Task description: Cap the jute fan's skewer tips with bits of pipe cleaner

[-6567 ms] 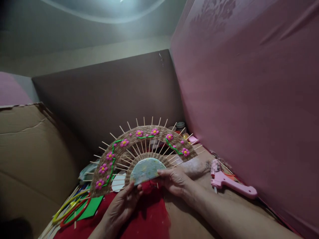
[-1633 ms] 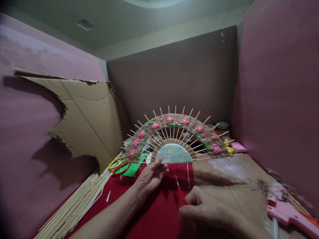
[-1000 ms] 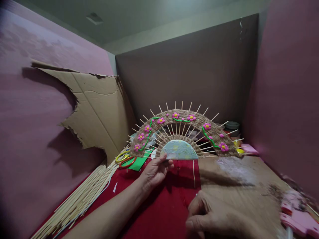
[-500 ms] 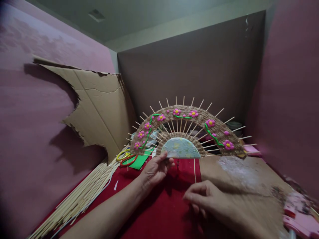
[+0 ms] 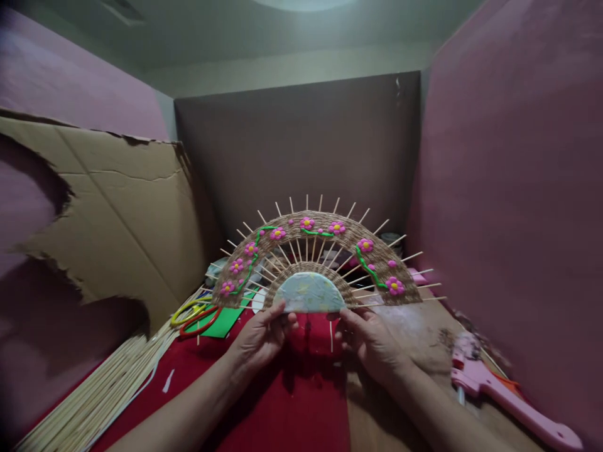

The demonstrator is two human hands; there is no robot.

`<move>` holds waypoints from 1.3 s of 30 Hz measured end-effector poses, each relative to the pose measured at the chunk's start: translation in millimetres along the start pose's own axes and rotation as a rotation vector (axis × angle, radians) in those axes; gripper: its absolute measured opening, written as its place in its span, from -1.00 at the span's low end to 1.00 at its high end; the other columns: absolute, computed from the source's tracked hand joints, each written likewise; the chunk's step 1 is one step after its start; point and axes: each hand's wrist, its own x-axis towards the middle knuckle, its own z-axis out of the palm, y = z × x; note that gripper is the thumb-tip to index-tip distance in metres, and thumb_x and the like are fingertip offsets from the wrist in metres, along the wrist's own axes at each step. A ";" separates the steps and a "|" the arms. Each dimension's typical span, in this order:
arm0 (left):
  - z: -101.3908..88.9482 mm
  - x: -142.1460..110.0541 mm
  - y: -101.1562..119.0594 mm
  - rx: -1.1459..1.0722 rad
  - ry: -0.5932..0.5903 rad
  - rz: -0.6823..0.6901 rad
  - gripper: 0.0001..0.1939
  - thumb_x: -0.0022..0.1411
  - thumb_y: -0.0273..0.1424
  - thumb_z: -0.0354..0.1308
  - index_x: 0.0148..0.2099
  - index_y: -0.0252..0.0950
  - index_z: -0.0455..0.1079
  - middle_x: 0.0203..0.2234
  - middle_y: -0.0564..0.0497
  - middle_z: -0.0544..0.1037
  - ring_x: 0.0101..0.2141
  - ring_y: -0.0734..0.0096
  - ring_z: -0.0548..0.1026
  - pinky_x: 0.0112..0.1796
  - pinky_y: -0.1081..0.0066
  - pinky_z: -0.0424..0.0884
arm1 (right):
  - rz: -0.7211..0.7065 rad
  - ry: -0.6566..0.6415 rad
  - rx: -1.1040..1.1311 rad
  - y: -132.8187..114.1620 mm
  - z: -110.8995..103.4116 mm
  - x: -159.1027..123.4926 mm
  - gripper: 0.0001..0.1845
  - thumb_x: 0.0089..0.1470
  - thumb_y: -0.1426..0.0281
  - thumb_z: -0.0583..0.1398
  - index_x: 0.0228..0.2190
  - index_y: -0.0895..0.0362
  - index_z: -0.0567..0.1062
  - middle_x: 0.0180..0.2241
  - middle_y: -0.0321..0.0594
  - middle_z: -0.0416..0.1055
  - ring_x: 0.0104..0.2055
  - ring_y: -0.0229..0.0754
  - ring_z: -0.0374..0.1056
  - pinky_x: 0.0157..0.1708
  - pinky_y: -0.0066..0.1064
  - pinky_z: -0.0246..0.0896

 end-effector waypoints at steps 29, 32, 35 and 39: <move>0.9 -21.5 -0.7 0.430 -0.550 -0.197 -0.74 0.19 -0.47 -0.02 -0.19 -0.43 0.47 -0.25 -0.24 0.50 -0.43 0.37 0.47 -0.37 0.43 0.41 | 0.026 -0.159 0.154 -0.1 -2.0 0.8 -0.64 0.01 0.27 0.19 -0.15 0.19 0.45 -0.42 -0.16 0.48 -0.39 -0.19 0.35 -0.31 -0.35 0.21; -0.9 -23.6 1.5 0.471 -0.561 -0.313 -0.72 0.22 -0.49 -0.08 -0.26 -0.43 0.47 -0.54 -0.16 0.50 -0.52 0.39 0.47 -0.43 0.44 0.41 | 0.018 -0.139 0.135 -1.3 -1.2 -0.5 -0.63 -0.02 0.26 0.22 -0.17 0.18 0.46 -0.42 -0.18 0.47 -0.42 -0.20 0.33 -0.35 -0.37 0.20; 0.6 -26.5 4.7 0.446 -0.541 -0.439 -0.70 0.24 -0.47 -0.09 -0.20 -0.46 0.46 -0.61 -0.15 0.49 -0.62 0.43 0.45 -0.58 0.53 0.36 | 0.024 -0.097 0.146 -1.0 -2.2 -0.2 -0.67 -0.03 0.27 0.22 -0.21 0.16 0.47 -0.42 -0.21 0.47 -0.48 -0.26 0.28 -0.44 -0.42 0.16; 11.0 -31.5 4.4 0.309 -0.433 -0.536 -0.64 0.25 -0.34 -0.04 -0.12 -0.53 0.43 -0.29 -0.37 0.54 -0.63 0.48 0.48 -0.75 0.64 0.23 | 0.044 -0.039 0.169 -0.7 -1.6 1.2 -0.76 -0.05 0.32 0.24 -0.31 0.19 0.50 -0.46 -0.23 0.46 -0.51 -0.30 0.25 -0.49 -0.45 0.15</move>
